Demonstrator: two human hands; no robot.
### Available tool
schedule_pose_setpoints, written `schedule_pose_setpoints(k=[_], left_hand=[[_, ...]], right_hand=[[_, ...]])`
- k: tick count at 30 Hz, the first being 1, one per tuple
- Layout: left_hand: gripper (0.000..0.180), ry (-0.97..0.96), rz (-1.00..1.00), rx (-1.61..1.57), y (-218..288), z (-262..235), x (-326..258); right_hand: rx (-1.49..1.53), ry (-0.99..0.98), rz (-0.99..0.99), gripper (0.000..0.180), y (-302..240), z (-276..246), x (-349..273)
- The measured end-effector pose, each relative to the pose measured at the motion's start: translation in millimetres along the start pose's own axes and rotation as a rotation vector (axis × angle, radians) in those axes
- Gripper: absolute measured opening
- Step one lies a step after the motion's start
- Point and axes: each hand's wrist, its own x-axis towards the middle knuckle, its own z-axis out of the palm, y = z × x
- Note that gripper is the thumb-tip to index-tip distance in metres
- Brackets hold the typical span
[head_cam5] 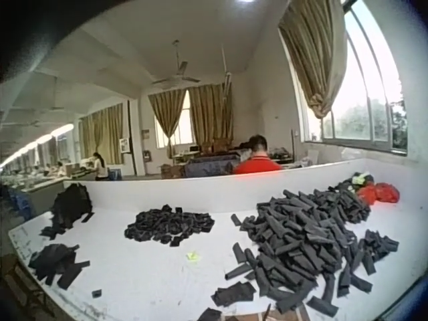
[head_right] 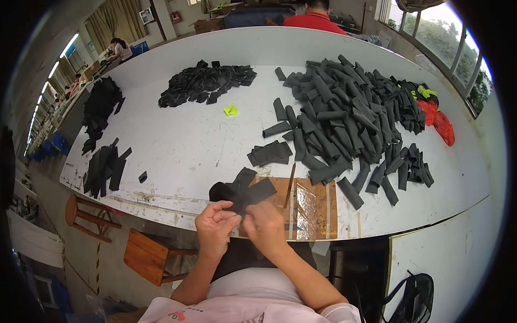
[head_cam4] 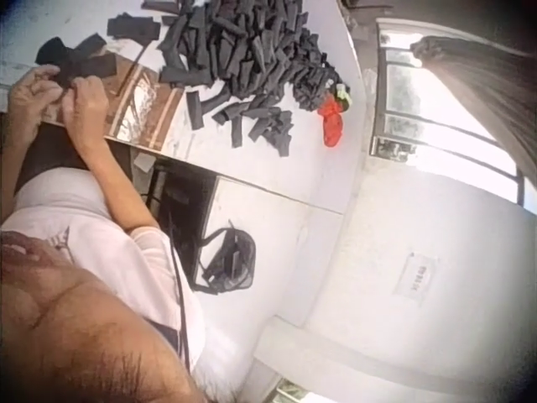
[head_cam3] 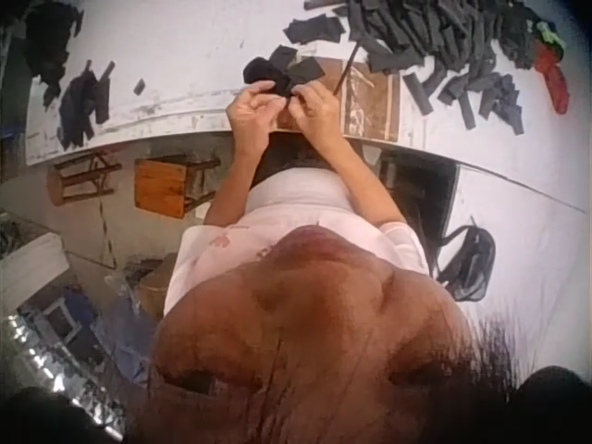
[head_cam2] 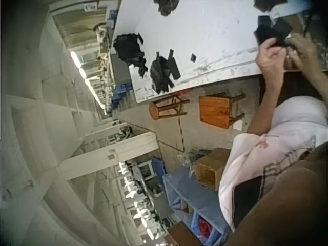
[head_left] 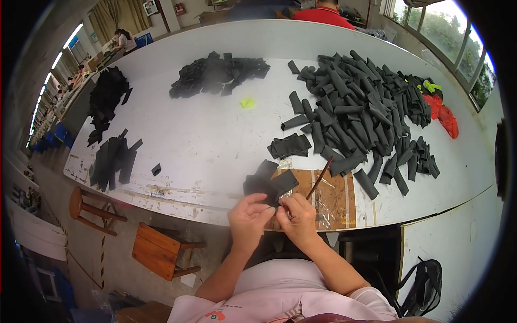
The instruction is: Assembling or inspecting black foam components by inserting a thin rod and checking the pieces on a workbench.
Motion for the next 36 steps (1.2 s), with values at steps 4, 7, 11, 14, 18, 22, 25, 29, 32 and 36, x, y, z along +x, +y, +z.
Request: schedule_pose_setpoints(k=[4,7,11,14,18,22,25,29,32,36], left_hand=[[0.033,-0.23,-0.192,-0.282,10,-13,12],[0.035,-0.446,-0.312,-0.423,10,-18,16],[0.03,-0.205,-0.24,-0.178,-8,-10,21],[0.025,0.016,0.056,0.146,-15,12,18],[0.022,0.128,0.266,0.415,-18,10,12],[0.03,-0.094,-0.064,-0.063,-4,7,10],[0.034,-0.336,-0.238,-0.12,1,-3,12],[0.037,-0.731,-0.313,-0.275,2,2,9],[0.042,-0.791,-0.385,-0.54,10,3,9],[0.027,-0.28,0.04,0.097,18,32,3]], right_hand=[[0.077,0.021,0.063,0.012,-6,-4,0],[0.276,-0.114,0.255,0.008,-7,-11,1],[0.949,-0.233,0.819,0.005,8,-9,-1],[1.562,-0.229,0.986,0.01,17,-3,-8],[1.315,-0.342,0.89,0.008,15,-8,-3],[1.09,-0.289,0.816,0.012,24,-11,-10],[1.17,-0.256,0.847,0.013,23,-15,-14],[1.195,-0.223,0.983,0.016,20,-28,-14],[1.294,-0.164,0.723,0.013,7,-33,-2],[1.018,-0.136,0.529,0.009,9,-47,14]])
